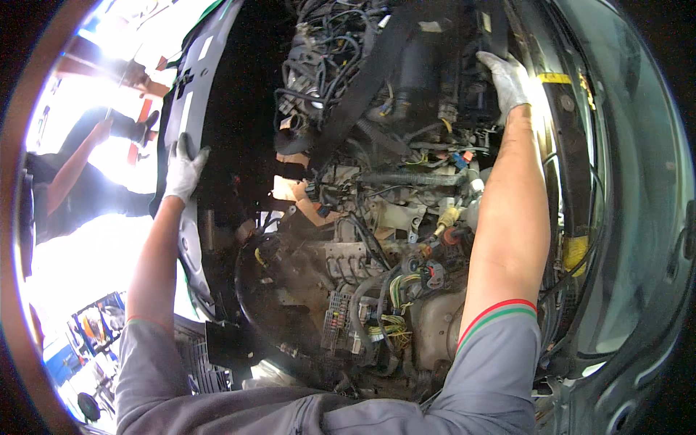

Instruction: The person walks to a silver sedan with its hood open and works inside the engine bay. They remove a black plastic engine cover, then use a wrench to loosen and remove bolts from the engine block while another person operates an engine hoist nearby.

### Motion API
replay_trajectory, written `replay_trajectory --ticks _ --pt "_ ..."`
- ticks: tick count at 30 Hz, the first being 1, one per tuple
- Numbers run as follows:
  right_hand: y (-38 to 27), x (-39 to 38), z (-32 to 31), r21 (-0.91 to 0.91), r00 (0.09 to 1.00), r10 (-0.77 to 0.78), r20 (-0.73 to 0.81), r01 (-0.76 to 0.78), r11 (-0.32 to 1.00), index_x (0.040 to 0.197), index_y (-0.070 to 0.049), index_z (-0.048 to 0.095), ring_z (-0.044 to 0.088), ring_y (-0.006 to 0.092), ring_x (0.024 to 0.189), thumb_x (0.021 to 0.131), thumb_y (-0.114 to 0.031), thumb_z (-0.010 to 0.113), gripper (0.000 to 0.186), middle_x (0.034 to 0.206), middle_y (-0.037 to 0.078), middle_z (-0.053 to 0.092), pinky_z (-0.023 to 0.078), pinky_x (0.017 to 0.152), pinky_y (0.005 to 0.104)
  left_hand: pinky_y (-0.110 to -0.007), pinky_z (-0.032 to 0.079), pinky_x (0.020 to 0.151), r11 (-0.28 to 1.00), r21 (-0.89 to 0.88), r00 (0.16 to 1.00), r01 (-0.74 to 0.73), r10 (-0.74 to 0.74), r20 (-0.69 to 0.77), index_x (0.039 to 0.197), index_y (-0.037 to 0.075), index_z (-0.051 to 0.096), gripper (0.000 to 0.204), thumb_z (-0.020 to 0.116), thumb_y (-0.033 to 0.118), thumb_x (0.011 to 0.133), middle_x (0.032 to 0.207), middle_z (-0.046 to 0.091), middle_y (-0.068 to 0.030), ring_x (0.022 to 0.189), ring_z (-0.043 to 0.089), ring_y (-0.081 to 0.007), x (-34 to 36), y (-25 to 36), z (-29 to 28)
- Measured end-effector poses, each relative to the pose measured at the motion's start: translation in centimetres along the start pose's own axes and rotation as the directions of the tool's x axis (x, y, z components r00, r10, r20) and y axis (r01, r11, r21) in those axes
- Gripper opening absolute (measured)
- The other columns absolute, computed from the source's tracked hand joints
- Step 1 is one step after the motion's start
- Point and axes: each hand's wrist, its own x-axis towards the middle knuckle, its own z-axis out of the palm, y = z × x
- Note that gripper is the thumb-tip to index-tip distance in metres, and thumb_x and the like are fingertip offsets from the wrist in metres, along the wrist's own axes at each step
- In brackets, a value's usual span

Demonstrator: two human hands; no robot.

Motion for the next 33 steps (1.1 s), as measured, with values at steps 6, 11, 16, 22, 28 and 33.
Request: replay_trajectory --ticks 6,11,16,22,28,33 --pt "0.2 0.1 0.8 -0.418 0.991 -0.090 -0.104 0.038 0.908 0.122 -0.011 0.076 0.070 0.0227 0.112 0.092 -0.034 0.067 0.039 0.126 0.013 0.073 0.048 0.101 0.0315 -0.050 0.044 0.111 0.992 -0.119 0.986 0.032 -0.051 -0.156 0.150 0.008 0.046 0.084 0.073 0.050 0.081 0.143 0.052 -0.0290 0.132 0.052 -0.0453 0.2 -1.2 3.5" --pt "-1.8 -2.6 1.9 -0.308 0.976 -0.042 -0.214 -0.027 0.951 0.119 0.008 0.070 0.070 0.0247 0.098 0.083 -0.033 0.076 0.054 0.112 0.017 0.073 0.054 0.087 0.0344 -0.053 0.045 0.109 0.996 -0.087 0.982 0.037 -0.052 -0.182 0.148 0.012 0.047 0.082 0.072 0.052 0.082 0.138 0.055 -0.0258 0.130 0.054 -0.0448 -0.4 -0.6 2.4" --pt "-2.7 -4.8 3.0 -0.288 0.968 -0.045 -0.245 -0.028 0.957 0.124 0.007 0.068 0.068 0.0270 0.107 0.086 -0.032 0.073 0.055 0.119 0.017 0.072 0.050 0.097 0.0354 -0.053 0.045 0.109 0.997 -0.060 0.977 0.052 -0.063 -0.203 0.151 0.014 0.046 0.084 0.073 0.056 0.084 0.145 0.051 -0.0289 0.133 0.052 -0.0464 0.0 -1.0 3.4" --pt "0.6 -4.1 2.6 -0.460 0.968 -0.154 -0.198 0.046 0.887 0.107 -0.001 0.077 0.069 0.0329 0.102 0.091 -0.030 0.065 0.035 0.107 0.020 0.076 0.051 0.094 0.0423 -0.051 0.048 0.105 0.995 -0.094 0.991 0.045 -0.056 -0.121 0.147 0.009 0.049 0.076 0.070 0.054 0.089 0.138 0.058 -0.0272 0.126 0.059 -0.0440 0.5 -2.6 3.8" --pt "0.6 -3.0 3.4 -0.775 0.966 -0.194 -0.169 -0.009 0.632 0.103 -0.013 0.078 0.070 0.0313 0.107 0.094 -0.035 0.056 0.033 0.111 0.012 0.075 0.053 0.096 0.0409 -0.051 0.051 0.101 0.988 -0.135 0.937 0.077 -0.118 -0.329 0.138 0.003 0.056 0.065 0.077 0.041 0.089 0.128 0.063 -0.0257 0.118 0.062 -0.0414 -2.0 10.9 -3.5" --pt "-1.5 -5.0 3.1 -0.502 0.968 -0.120 -0.221 -0.007 0.865 0.105 -0.008 0.078 0.073 0.0324 0.103 0.081 -0.042 0.077 0.041 0.101 0.018 0.077 0.056 0.093 0.0392 -0.041 0.055 0.083 0.344 -0.661 0.651 -0.667 0.701 -0.292 0.096 0.001 0.071 0.013 0.066 0.007 0.086 0.096 0.072 -0.0161 0.087 0.069 -0.0312 -13.2 28.4 -9.2"
